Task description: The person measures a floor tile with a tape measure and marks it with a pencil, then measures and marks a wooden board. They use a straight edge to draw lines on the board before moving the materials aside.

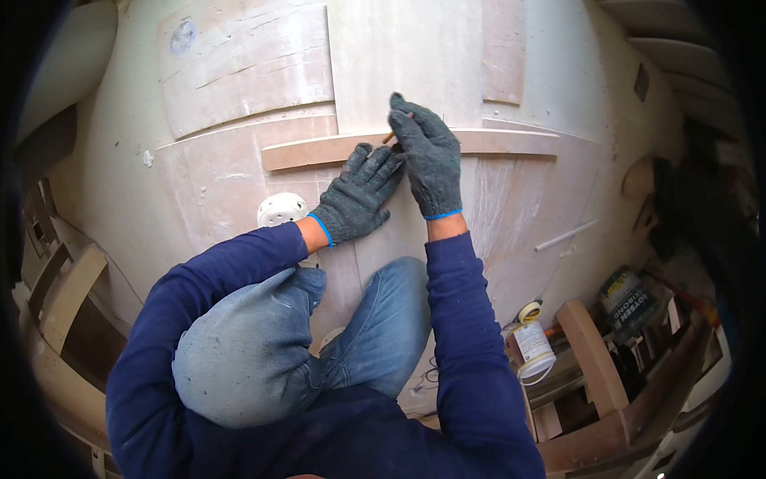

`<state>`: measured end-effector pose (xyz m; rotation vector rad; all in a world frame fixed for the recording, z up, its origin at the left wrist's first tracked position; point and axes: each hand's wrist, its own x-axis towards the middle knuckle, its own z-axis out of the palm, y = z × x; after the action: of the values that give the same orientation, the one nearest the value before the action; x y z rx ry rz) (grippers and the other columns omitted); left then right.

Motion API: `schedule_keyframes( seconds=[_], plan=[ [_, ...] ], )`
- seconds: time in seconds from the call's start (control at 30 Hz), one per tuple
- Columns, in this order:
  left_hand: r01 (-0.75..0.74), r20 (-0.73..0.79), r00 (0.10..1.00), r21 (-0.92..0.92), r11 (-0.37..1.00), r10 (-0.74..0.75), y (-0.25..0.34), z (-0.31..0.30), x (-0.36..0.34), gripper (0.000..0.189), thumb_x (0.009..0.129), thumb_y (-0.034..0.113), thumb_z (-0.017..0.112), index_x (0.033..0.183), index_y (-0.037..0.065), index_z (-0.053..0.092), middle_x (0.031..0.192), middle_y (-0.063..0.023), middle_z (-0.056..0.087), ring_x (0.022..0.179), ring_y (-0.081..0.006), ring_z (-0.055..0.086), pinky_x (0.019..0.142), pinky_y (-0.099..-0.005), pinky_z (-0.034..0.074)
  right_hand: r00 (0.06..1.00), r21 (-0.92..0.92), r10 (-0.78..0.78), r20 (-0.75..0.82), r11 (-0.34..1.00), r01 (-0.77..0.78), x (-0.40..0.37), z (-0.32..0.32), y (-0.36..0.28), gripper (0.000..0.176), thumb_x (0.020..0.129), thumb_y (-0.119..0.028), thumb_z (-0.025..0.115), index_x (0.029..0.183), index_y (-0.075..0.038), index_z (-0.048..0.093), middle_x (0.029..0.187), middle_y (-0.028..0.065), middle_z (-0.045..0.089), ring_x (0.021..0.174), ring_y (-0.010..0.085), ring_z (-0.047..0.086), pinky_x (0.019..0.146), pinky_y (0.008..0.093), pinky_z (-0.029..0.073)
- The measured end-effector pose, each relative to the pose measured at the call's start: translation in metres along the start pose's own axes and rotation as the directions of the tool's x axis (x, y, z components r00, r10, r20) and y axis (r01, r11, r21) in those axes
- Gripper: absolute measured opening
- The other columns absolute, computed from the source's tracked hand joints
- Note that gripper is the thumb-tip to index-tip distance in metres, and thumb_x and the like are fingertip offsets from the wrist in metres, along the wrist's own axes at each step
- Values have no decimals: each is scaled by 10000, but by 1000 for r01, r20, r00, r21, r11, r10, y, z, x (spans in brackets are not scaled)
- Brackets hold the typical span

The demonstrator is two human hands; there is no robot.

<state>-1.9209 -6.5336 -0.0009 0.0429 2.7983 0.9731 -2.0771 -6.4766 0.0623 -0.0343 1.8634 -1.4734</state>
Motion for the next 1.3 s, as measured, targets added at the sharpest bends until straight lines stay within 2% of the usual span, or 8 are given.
schedule_keyframes(
  seconds=[0.17,0.47,0.57,0.7,0.83,1.03,1.1,1.3],
  plan=[
    [37,-15,999,13,999,-37,2,-2,0,751,828,403,575,1418,-37,426,1507,-295,309,1458,-486,116,1206,-581,20,970,-172,-136,200,970,172,24,35,33,271,885,-110,696,1134,-3,705,1081,67,719,894,103,633,781,249,535],
    [36,21,999,6,999,-37,0,-4,-2,749,831,407,580,1425,-24,425,1508,-257,342,1468,-425,163,1217,-555,30,998,-52,62,14,997,-61,28,31,19,209,920,-122,665,1103,-25,695,1022,64,712,850,128,665,720,271,571],
    [11,22,1000,41,999,-12,2,-5,-3,760,817,382,608,1438,-9,413,1528,-213,338,1473,-360,201,1222,-540,57,997,-254,-75,28,964,80,37,2,20,166,943,-130,635,1056,-20,687,996,61,708,814,131,667,668,270,583],
    [3,-4,1000,4,1000,-3,1,-6,-2,786,798,357,633,1455,-2,393,1542,-180,333,1474,-320,221,1221,-541,83,973,-813,-2,231,549,194,45,-35,8,261,808,-156,732,1036,-34,700,980,128,714,790,207,688,749,322,564],
    [-7,-19,1000,-15,1000,7,0,-4,-4,799,790,354,641,1457,-4,386,1543,-179,332,1474,-322,222,1219,-543,89,950,-910,43,308,304,281,49,-45,0,330,797,-159,716,1114,-67,703,1032,167,706,848,258,686,809,341,540],
    [-2,0,1000,19,1000,2,2,-6,-3,798,790,367,639,1454,-1,393,1533,-190,341,1468,-340,227,1217,-549,86,892,-530,-19,452,798,286,53,-17,-14,374,868,-149,695,1200,11,632,1000,74,708,879,153,637,806,322,536],
    [13,32,999,51,999,-15,3,-9,-2,785,824,395,606,1467,8,378,1550,-183,321,1481,-321,198,1222,-539,58,940,-271,39,340,961,59,48,0,-6,282,866,-127,702,1110,6,655,995,74,705,873,131,635,782,300,538],
    [41,33,999,56,998,-43,3,-1,-3,777,835,413,589,1466,11,378,1544,-217,309,1483,-361,167,1219,-551,22,952,-283,-8,307,954,99,41,25,20,250,834,-128,755,1037,2,688,988,61,712,881,129,654,827,284,537]
  ],
)
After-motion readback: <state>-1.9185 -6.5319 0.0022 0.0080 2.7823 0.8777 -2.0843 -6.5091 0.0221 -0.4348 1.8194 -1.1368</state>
